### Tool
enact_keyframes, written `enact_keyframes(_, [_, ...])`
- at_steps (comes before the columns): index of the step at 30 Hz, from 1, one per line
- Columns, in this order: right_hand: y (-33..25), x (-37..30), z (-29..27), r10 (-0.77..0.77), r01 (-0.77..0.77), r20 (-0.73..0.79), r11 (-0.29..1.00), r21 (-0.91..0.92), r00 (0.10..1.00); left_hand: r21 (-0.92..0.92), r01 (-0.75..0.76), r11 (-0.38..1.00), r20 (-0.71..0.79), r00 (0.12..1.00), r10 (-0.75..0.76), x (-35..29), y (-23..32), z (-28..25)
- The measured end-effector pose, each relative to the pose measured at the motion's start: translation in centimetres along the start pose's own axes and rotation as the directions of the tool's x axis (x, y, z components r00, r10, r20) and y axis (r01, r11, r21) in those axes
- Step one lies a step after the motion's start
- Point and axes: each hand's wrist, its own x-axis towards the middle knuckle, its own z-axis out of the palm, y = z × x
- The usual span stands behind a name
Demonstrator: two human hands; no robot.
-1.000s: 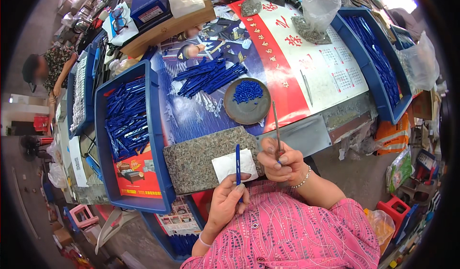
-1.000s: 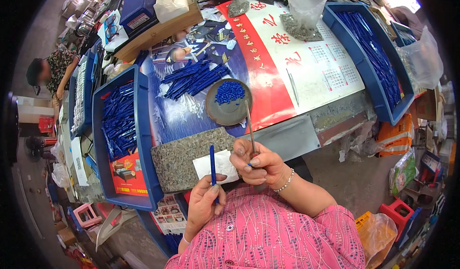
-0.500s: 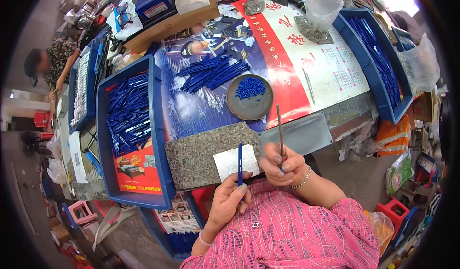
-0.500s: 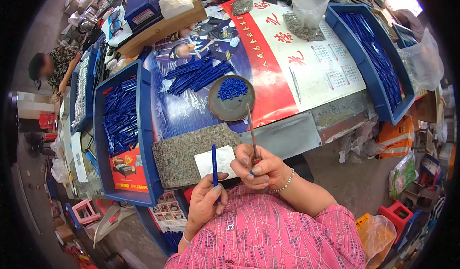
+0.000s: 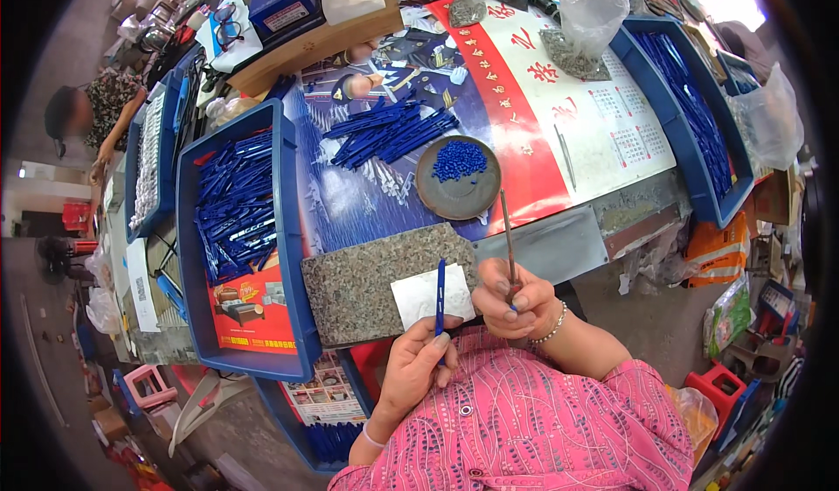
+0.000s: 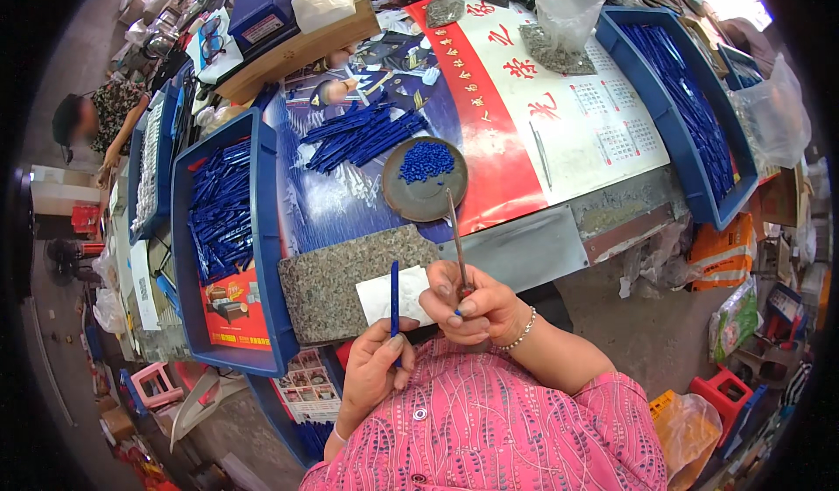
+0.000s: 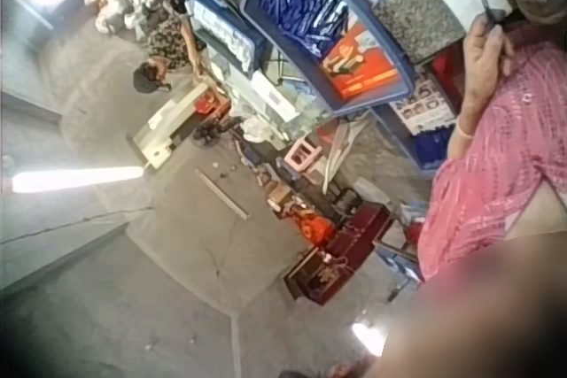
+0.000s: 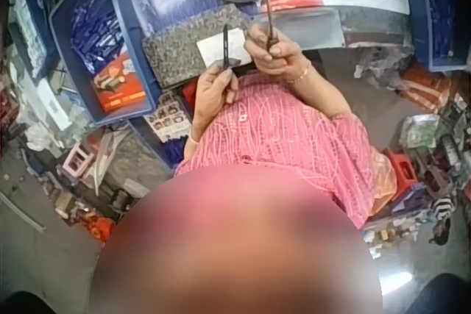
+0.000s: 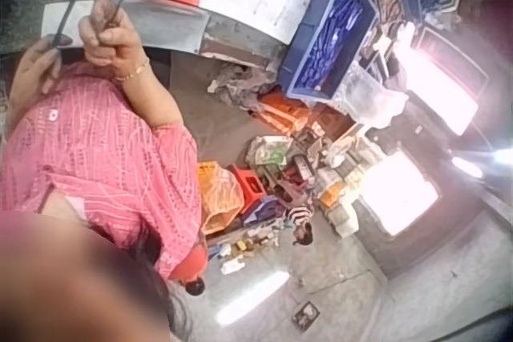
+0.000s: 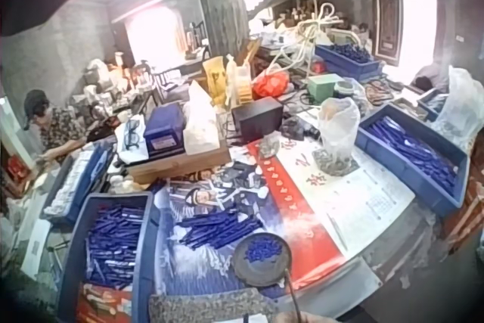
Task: The recorder is manually assembling ballpoint pens by inserting internal components and ink cartridges into blue pen barrels.
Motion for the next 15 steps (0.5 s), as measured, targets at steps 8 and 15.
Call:
enact_keyframes(8, [0.09, 0.47, -0.12, -0.081, 0.088, -0.131, 0.995, 0.049, 0.988, -0.078, 0.019, 0.997, 0.002, 1.0, -0.018, 0.24, -0.13, -0.16])
enact_keyframes(15, [0.15, 0.59, -0.2, -0.091, 0.1, -0.142, 0.993, 0.056, 0.986, -0.096, 0.011, 0.995, 0.015, 1.0, -0.01, 0.3, -0.15, -0.23])
